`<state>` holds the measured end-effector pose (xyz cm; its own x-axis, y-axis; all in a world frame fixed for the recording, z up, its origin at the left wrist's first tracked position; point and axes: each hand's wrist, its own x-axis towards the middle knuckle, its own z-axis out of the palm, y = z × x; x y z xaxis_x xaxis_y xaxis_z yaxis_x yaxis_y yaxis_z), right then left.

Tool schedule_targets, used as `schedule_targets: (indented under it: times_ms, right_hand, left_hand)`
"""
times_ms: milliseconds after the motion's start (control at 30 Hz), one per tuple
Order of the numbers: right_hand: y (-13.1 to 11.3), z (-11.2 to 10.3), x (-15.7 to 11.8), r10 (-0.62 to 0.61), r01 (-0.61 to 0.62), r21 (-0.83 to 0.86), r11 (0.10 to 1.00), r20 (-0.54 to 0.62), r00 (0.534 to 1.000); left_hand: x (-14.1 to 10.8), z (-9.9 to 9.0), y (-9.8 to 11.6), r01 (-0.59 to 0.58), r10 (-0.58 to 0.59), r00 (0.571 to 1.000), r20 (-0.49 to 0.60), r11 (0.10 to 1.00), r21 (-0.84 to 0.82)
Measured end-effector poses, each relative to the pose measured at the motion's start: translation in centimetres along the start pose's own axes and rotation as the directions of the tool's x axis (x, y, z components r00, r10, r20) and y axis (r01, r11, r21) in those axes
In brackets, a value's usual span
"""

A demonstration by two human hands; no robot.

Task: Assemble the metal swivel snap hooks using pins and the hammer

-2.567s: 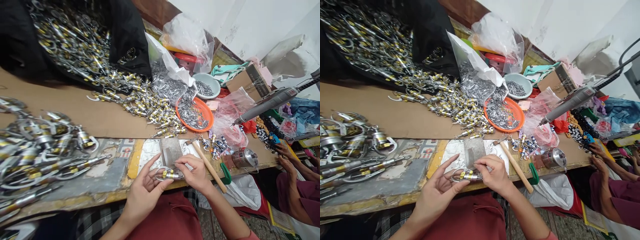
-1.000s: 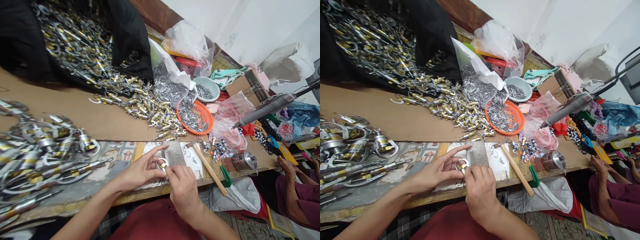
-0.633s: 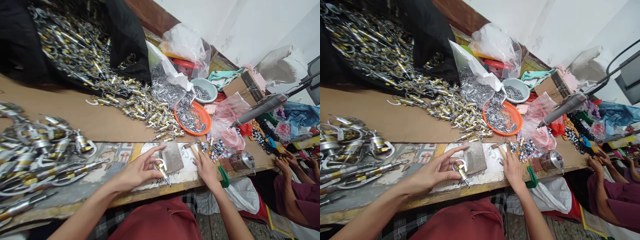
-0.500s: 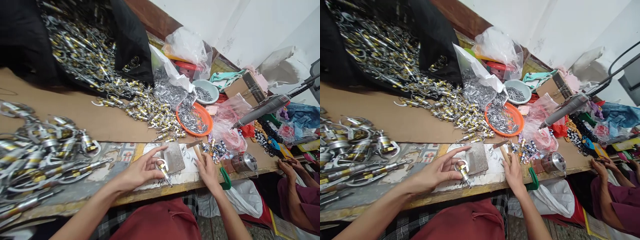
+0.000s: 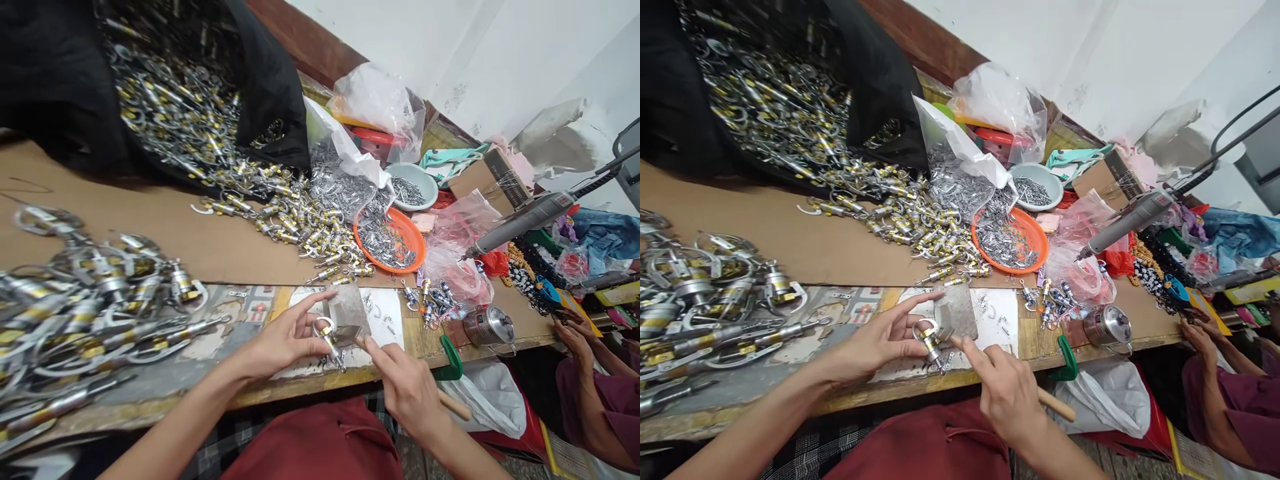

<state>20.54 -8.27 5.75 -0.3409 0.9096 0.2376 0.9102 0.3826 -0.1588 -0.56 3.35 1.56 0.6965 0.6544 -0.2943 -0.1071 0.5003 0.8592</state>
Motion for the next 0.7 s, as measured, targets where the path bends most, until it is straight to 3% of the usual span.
schedule_targets:
  times_ms: [67,200,367,500,633,700]
  right_hand:
    - [-0.1,0.0,0.2,0.000,0.001,-0.020,1.000,0.050,0.999]
    - [-0.2,-0.2,0.7,-0.042,0.048,0.036,0.998,-0.152,0.987]
    - [-0.2,0.0,1.0,0.024,-0.021,-0.040,0.999,0.072,0.997]
    - [-0.5,0.4,1.1,0.052,-0.052,0.020,0.998,0.001,0.999]
    - [0.0,1.1,2.0,0.105,-0.112,0.088,0.990,0.082,0.991]
    - [1.3,1.6,2.5,0.157,-0.162,0.177,0.971,0.041,0.987]
  left_hand:
    - [0.0,0.0,0.0,-0.003,0.003,1.000,0.000,1.000,0.000]
    - [0.1,0.0,-0.1,-0.025,0.025,1.000,-0.013,0.999,0.021]
    - [-0.1,0.2,0.1,0.000,0.000,1.000,-0.004,1.000,0.010]
    - [-0.1,0.2,0.3,-0.001,0.001,1.000,-0.011,1.000,0.017]
    - [0.3,0.7,0.5,-0.003,0.003,1.000,0.005,0.999,0.038]
    - [0.1,0.9,0.7,-0.010,0.012,0.999,-0.034,0.998,0.062]
